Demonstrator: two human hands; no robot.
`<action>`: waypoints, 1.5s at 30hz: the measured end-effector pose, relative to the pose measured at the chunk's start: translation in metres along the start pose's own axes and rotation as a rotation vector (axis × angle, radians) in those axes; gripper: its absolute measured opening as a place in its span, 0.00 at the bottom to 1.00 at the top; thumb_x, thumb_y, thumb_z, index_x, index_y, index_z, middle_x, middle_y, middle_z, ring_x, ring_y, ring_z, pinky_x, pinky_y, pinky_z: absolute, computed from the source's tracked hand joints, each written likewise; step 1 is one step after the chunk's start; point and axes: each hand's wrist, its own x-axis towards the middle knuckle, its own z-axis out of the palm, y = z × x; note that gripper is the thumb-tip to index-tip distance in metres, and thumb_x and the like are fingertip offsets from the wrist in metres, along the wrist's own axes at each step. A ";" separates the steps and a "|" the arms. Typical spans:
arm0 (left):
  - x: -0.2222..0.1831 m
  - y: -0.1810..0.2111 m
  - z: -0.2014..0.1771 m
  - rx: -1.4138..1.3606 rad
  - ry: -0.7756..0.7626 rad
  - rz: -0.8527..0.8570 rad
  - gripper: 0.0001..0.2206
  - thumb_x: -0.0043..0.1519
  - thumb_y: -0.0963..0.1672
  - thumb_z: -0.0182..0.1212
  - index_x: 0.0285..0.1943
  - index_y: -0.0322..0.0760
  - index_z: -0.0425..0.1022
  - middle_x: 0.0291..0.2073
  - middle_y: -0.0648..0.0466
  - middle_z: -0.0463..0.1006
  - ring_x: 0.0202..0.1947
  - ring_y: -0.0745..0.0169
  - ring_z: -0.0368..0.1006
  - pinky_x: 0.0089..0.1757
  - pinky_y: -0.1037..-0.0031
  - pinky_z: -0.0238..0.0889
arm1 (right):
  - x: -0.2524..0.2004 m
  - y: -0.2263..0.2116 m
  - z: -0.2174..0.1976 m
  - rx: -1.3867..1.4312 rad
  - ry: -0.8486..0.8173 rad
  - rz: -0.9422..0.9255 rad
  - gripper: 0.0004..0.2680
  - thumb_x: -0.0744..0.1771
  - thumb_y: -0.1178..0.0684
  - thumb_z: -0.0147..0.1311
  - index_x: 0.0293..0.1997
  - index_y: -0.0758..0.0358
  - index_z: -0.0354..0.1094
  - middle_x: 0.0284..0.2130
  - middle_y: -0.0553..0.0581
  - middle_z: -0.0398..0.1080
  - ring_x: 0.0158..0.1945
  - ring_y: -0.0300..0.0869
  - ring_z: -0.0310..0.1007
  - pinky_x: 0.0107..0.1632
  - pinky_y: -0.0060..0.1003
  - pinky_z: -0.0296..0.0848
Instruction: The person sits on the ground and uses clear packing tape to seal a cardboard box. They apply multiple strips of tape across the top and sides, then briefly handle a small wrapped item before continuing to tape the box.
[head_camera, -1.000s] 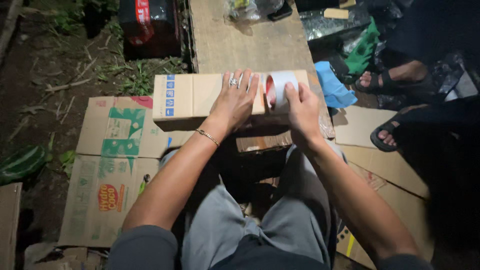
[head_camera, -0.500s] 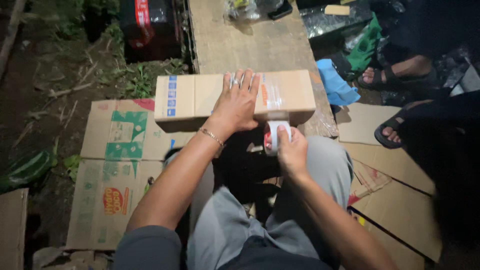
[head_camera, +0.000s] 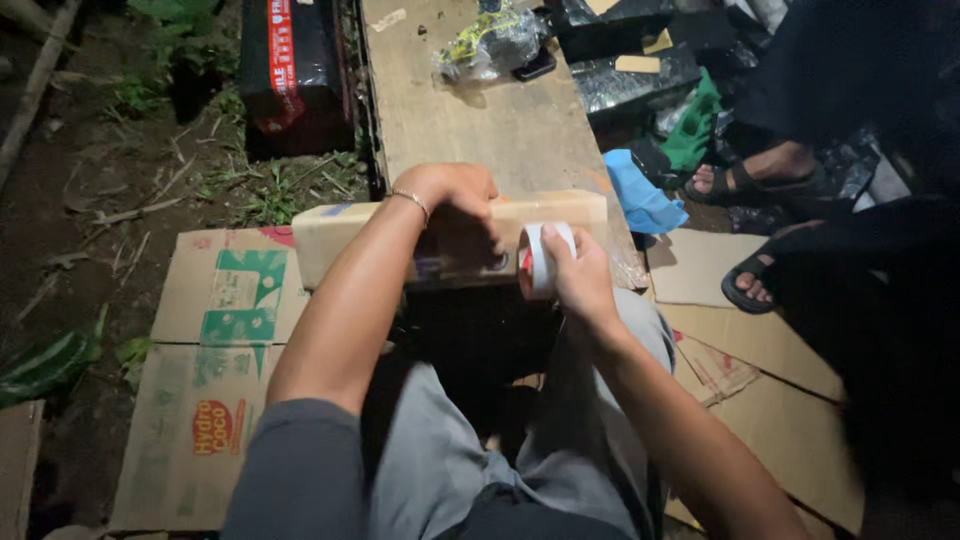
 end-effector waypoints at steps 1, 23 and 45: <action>-0.002 -0.005 -0.003 -0.070 0.006 -0.003 0.24 0.38 0.54 0.77 0.40 0.41 0.84 0.34 0.47 0.86 0.37 0.46 0.83 0.39 0.58 0.75 | 0.011 -0.005 0.003 -0.070 -0.021 -0.068 0.12 0.69 0.44 0.52 0.41 0.64 0.70 0.26 0.54 0.74 0.25 0.37 0.73 0.28 0.35 0.73; -0.039 -0.003 0.080 0.677 0.818 0.106 0.56 0.29 0.55 0.82 0.69 0.31 0.62 0.55 0.44 0.70 0.54 0.46 0.69 0.51 0.51 0.57 | 0.078 -0.058 0.023 -0.187 -0.128 0.167 0.21 0.68 0.33 0.49 0.36 0.65 0.73 0.25 0.56 0.74 0.24 0.39 0.74 0.28 0.35 0.74; -0.056 0.014 0.082 0.624 0.822 0.036 0.55 0.30 0.57 0.81 0.70 0.34 0.63 0.54 0.42 0.70 0.56 0.44 0.68 0.54 0.49 0.53 | -0.058 0.052 0.014 0.089 0.174 -0.009 0.10 0.71 0.49 0.50 0.41 0.66 0.66 0.26 0.55 0.74 0.24 0.35 0.72 0.29 0.31 0.73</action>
